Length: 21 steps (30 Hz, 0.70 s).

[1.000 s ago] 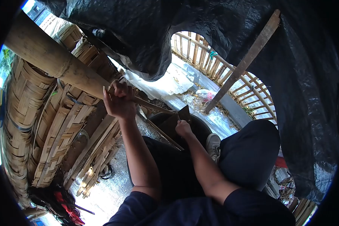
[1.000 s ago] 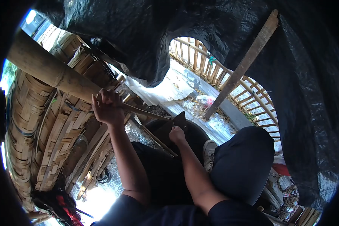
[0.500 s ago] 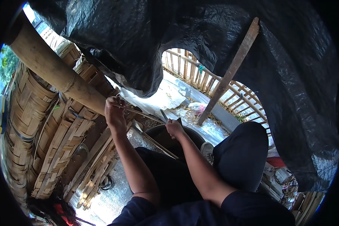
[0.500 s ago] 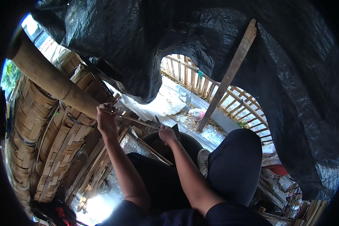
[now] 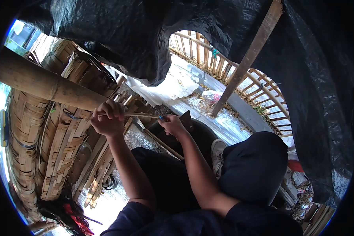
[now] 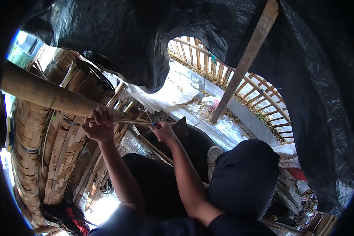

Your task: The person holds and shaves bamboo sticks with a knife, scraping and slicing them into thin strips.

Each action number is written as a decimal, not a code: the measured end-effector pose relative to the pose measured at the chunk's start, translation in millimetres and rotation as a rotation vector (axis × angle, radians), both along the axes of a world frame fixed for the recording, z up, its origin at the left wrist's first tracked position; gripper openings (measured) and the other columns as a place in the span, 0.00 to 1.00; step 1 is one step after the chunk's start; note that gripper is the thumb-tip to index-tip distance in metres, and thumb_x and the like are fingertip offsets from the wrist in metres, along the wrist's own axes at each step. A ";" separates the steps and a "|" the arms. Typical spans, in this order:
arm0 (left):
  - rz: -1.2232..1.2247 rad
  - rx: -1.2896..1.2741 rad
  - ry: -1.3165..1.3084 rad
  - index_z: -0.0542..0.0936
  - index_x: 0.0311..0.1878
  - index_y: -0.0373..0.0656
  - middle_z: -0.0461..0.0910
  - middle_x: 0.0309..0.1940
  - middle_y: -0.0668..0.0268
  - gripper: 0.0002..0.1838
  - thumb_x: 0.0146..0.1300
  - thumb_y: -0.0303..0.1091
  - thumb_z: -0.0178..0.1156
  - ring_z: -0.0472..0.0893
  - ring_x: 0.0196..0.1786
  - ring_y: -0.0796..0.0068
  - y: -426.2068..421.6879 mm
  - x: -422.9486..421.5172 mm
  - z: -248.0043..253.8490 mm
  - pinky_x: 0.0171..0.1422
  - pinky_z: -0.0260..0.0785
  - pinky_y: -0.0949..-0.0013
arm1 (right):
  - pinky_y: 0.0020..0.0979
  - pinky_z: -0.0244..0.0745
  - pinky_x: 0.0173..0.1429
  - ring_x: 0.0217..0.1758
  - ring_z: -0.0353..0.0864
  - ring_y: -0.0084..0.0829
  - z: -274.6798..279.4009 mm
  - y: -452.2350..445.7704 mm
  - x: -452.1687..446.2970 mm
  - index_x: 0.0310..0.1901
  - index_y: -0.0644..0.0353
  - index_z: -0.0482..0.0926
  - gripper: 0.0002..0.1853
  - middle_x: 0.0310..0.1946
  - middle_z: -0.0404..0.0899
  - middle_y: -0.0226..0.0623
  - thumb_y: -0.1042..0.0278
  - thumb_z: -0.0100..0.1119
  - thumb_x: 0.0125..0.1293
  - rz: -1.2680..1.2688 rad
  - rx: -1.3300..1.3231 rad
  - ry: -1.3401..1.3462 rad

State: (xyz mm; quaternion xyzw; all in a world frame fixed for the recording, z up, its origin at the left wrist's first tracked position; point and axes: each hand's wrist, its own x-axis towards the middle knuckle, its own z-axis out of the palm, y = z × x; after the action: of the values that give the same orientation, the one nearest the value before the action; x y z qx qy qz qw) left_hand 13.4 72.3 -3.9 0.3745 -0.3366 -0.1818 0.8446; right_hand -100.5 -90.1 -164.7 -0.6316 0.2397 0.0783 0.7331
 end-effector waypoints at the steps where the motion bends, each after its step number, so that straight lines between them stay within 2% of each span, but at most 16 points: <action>1: 0.000 0.017 0.005 0.64 0.25 0.47 0.59 0.24 0.68 0.24 0.65 0.59 0.44 0.62 0.27 0.74 -3.8 -0.8 -2.2 0.33 0.59 0.69 | 0.35 0.76 0.27 0.20 0.78 0.33 0.8 4.3 4.6 0.36 0.65 0.79 0.22 0.20 0.76 0.38 0.50 0.51 0.70 0.000 0.017 0.005; 3: 0.148 -0.148 0.178 0.59 0.22 0.48 0.53 0.18 0.73 0.24 0.68 0.55 0.41 0.51 0.21 0.77 -12.1 -3.0 -7.7 0.27 0.47 0.70 | 0.44 0.75 0.41 0.31 0.82 0.47 2.9 18.0 17.2 0.34 0.66 0.77 0.27 0.26 0.80 0.49 0.46 0.44 0.72 -0.077 -0.333 0.013; 4: 0.152 -0.129 0.182 0.59 0.22 0.48 0.53 0.18 0.73 0.24 0.68 0.55 0.41 0.51 0.21 0.77 -15.6 -4.2 -7.0 0.27 0.47 0.70 | 0.44 0.75 0.41 0.31 0.82 0.47 22.3 24.0 20.9 0.34 0.66 0.77 0.27 0.26 0.80 0.49 0.46 0.44 0.72 -0.073 -0.314 0.019; 6: 0.406 -0.112 0.236 0.55 0.21 0.50 0.50 0.17 0.74 0.26 0.70 0.57 0.39 0.48 0.22 0.80 -22.4 -5.2 -1.3 0.26 0.41 0.71 | 0.48 0.72 0.52 0.44 0.81 0.57 82.2 33.1 22.2 0.38 0.67 0.78 0.29 0.33 0.80 0.61 0.46 0.38 0.72 -0.001 -0.308 0.150; 7: 0.407 -0.094 0.238 0.55 0.21 0.50 0.50 0.17 0.74 0.26 0.70 0.57 0.39 0.48 0.22 0.80 -23.5 -4.2 -2.8 0.26 0.41 0.71 | 0.48 0.72 0.52 0.44 0.81 0.57 96.7 38.7 21.4 0.38 0.67 0.78 0.29 0.33 0.80 0.61 0.46 0.38 0.72 0.001 -0.291 0.155; 9: 0.540 -0.043 0.229 0.55 0.21 0.51 0.49 0.16 0.75 0.29 0.71 0.63 0.38 0.46 0.20 0.80 -23.9 -2.7 -4.3 0.24 0.41 0.71 | 0.49 0.72 0.52 0.44 0.81 0.55 111.5 48.4 19.0 0.36 0.66 0.80 0.27 0.34 0.80 0.61 0.49 0.37 0.73 -0.059 -0.348 -0.005; 11: 0.592 0.008 0.217 0.55 0.21 0.51 0.49 0.16 0.76 0.30 0.70 0.65 0.37 0.46 0.19 0.81 -25.3 -2.8 -6.1 0.24 0.41 0.72 | 0.49 0.73 0.54 0.45 0.82 0.52 96.7 49.3 18.4 0.35 0.66 0.80 0.27 0.33 0.81 0.58 0.50 0.38 0.73 -0.048 -0.385 0.030; 13: 0.635 0.056 0.201 0.54 0.21 0.52 0.49 0.15 0.76 0.30 0.70 0.67 0.36 0.46 0.18 0.81 -32.1 -3.8 -20.9 0.23 0.41 0.72 | 0.49 0.73 0.55 0.46 0.81 0.52 65.7 45.5 12.5 0.37 0.67 0.81 0.27 0.36 0.81 0.57 0.51 0.38 0.73 0.108 -0.465 0.127; 15: 0.619 0.600 -0.152 0.53 0.20 0.52 0.48 0.14 0.77 0.31 0.69 0.68 0.35 0.46 0.16 0.83 -50.3 -11.2 -59.4 0.21 0.40 0.73 | 0.48 0.73 0.55 0.47 0.81 0.51 11.6 52.1 -3.8 0.37 0.66 0.81 0.27 0.37 0.82 0.56 0.51 0.38 0.73 0.146 -0.446 0.200; 17: 0.627 0.600 -0.147 0.52 0.20 0.53 0.48 0.13 0.77 0.32 0.68 0.69 0.33 0.47 0.15 0.84 -66.1 -20.3 -53.5 0.20 0.39 0.74 | 0.47 0.74 0.55 0.48 0.81 0.50 7.4 49.3 -9.4 0.38 0.65 0.82 0.26 0.39 0.82 0.54 0.51 0.38 0.73 0.185 -0.428 0.273; 19: 0.649 0.586 -0.131 0.51 0.19 0.53 0.48 0.12 0.77 0.32 0.68 0.70 0.31 0.47 0.14 0.85 -67.1 -22.1 -40.9 0.19 0.38 0.74 | 0.45 0.74 0.56 0.51 0.80 0.50 37.4 24.6 1.0 0.41 0.63 0.83 0.27 0.43 0.82 0.52 0.50 0.38 0.72 0.225 -0.442 0.222; 21: 0.832 0.625 -0.122 0.51 0.18 0.53 0.46 0.11 0.78 0.33 0.66 0.72 0.30 0.44 0.14 0.85 -48.4 -15.5 -21.6 0.16 0.37 0.75 | 0.46 0.72 0.58 0.52 0.80 0.52 59.4 1.0 13.0 0.42 0.66 0.82 0.28 0.43 0.81 0.55 0.48 0.39 0.71 0.149 -0.411 0.155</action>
State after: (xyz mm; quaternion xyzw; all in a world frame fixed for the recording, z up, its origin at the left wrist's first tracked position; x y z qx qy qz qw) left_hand -2.1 24.0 -25.5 0.7207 -0.1377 0.0997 0.6721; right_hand -87.4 -89.0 -105.2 -0.7756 0.2592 0.1301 0.5607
